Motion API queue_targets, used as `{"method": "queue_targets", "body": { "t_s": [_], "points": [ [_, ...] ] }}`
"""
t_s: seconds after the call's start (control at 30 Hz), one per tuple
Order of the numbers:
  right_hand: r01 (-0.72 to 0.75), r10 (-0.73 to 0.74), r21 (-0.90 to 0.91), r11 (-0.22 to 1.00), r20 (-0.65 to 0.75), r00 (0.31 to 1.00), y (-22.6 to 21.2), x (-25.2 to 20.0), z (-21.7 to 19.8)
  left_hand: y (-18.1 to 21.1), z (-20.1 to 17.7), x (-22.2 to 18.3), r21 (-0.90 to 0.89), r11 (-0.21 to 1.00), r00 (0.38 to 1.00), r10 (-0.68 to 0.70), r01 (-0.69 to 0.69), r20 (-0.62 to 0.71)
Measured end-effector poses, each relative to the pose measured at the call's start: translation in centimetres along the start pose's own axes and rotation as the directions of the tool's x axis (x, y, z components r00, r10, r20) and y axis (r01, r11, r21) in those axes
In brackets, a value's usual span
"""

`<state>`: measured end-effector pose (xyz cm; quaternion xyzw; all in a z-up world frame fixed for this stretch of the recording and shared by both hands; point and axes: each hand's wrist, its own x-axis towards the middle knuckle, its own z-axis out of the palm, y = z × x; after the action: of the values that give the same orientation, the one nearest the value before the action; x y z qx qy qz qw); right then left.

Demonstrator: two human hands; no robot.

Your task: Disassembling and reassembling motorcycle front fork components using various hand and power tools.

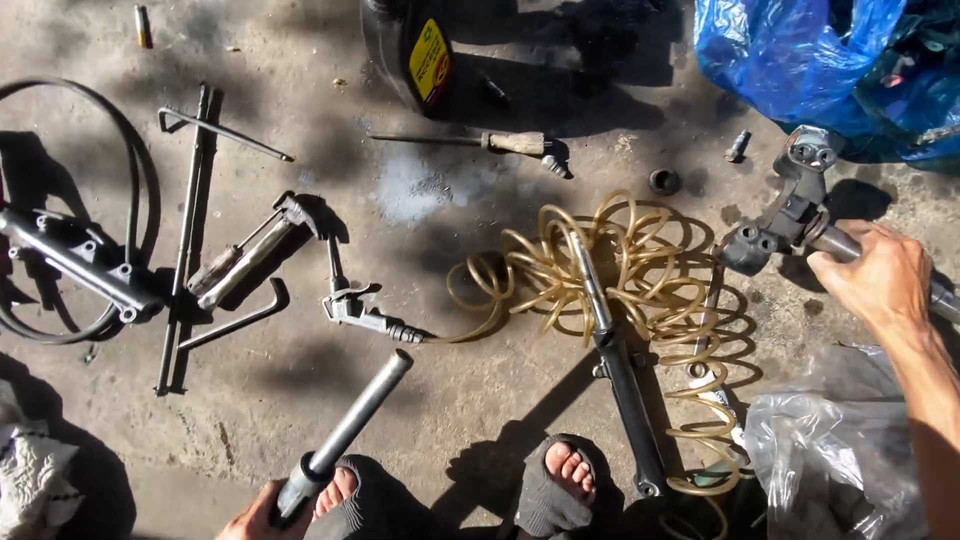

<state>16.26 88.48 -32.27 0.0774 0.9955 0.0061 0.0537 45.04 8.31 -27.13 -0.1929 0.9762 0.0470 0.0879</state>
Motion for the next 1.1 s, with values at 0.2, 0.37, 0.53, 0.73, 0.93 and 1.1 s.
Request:
{"method": "queue_targets", "body": {
  "t_s": [0.2, 0.37, 0.53, 0.73, 0.93, 1.1],
  "points": [
    [0.205, -0.24, 0.308, 0.929, 0.081, 0.967, -17.1, -12.0, -10.2, -6.0, -0.4, 2.3, 0.048, 0.998, 0.93, 0.03, -0.051, 0.366],
    [0.261, -0.401, 0.502, 0.825, 0.193, 0.896, -30.6, -20.5, -4.2, -11.7, -1.4, 4.2, -0.012, 0.96, 0.915, 0.272, -0.281, 0.3],
    [0.393, -0.576, 0.574, 0.718, 0.174, 0.799, -40.6, -24.8, 4.2, -16.9, -1.3, 5.6, -0.047, 0.905, 0.878, 0.421, -0.422, 0.228],
    [0.537, -0.61, 0.534, 0.653, -0.05, 0.791, -44.7, -26.0, 8.2, -18.7, 0.8, 6.1, -0.03, 0.86, 0.804, 0.487, -0.509, 0.34],
    [0.454, -0.556, 0.554, 0.697, 0.018, 0.831, -42.7, -26.1, 9.9, -18.9, 4.1, 6.4, -0.071, 0.838, 0.746, 0.517, -0.541, 0.421],
    [0.49, -0.596, 0.403, 0.773, 0.194, 0.779, -42.7, -24.9, 6.3, -18.4, 5.3, 6.7, -0.065, 0.838, 0.748, 0.516, -0.541, 0.418]
  ]
}}
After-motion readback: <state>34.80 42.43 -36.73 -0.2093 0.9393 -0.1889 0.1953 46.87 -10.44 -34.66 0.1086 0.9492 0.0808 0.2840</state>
